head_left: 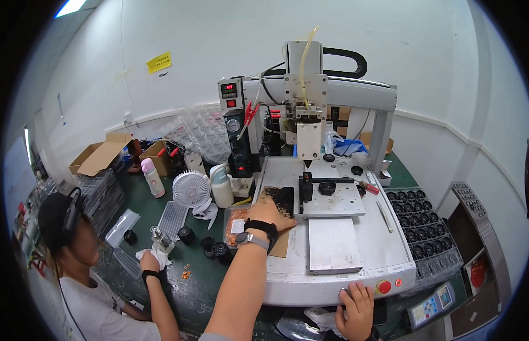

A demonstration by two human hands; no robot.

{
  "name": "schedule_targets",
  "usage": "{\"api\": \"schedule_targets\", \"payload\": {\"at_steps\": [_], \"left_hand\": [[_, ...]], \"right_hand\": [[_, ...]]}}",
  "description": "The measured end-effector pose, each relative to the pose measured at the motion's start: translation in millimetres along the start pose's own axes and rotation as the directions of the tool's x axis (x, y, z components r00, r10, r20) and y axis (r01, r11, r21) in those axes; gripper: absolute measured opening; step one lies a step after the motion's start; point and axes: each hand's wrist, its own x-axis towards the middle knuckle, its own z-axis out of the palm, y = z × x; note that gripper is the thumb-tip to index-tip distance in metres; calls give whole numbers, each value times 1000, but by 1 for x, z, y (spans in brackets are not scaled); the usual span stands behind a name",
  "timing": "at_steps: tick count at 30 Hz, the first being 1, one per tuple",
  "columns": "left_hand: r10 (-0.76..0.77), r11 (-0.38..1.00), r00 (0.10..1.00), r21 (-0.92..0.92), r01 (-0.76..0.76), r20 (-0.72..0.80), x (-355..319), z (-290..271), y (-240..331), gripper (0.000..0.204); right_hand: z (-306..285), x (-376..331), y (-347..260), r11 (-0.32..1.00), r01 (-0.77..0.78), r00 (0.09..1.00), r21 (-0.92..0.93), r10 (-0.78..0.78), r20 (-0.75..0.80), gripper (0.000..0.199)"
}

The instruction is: The person operates a handheld controller, places a watch case into a machine jig, and presses a button on the machine's base. They then remove the watch case, insert a small component into it by hand, and return the assembly to the jig to repeat the process.

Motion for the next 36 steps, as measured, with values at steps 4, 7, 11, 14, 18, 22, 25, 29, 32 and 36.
{"api": "schedule_targets", "payload": {"at_steps": [4,7,11,14,18,22,25,29,32,36], "left_hand": [[-27,999,1000,-23,28,13,6,1,0,96],[-65,997,996,-53,61,-60,1,-2,-1,95],[-167,981,960,-138,138,-224,-8,-14,-5,96],[-161,970,945,-224,98,-284,-11,-16,-7,94],[-202,922,927,-381,72,-315,-11,-18,-12,95],[-238,886,933,-454,95,-269,-9,-20,-17,95],[-233,885,931,-457,83,-282,-11,-20,-14,93],[-228,897,924,-436,76,-308,-12,-19,-10,93],[-225,904,916,-423,69,-331,-12,-16,-11,91],[-208,912,911,-408,49,-356,-10,-15,-10,90]], "right_hand": [[6,0,1,1000,-2,1000,13,3,-14,41],[10,-4,1,1000,-2,1000,5,2,-25,43],[12,-6,-1,1000,-17,1000,9,17,-20,45],[14,-6,-2,1000,-22,999,-17,21,-25,48],[17,-9,-2,999,-26,999,-34,25,-20,50],[18,-11,-1,999,-10,1000,-42,10,-9,55],[18,-12,-1,999,-10,1000,-51,11,7,57],[20,-14,-1,997,-27,1000,-68,28,6,59],[24,-17,1,997,-21,1000,-79,21,-2,59],[26,-18,2,996,-21,1000,-92,20,-3,60]]}}
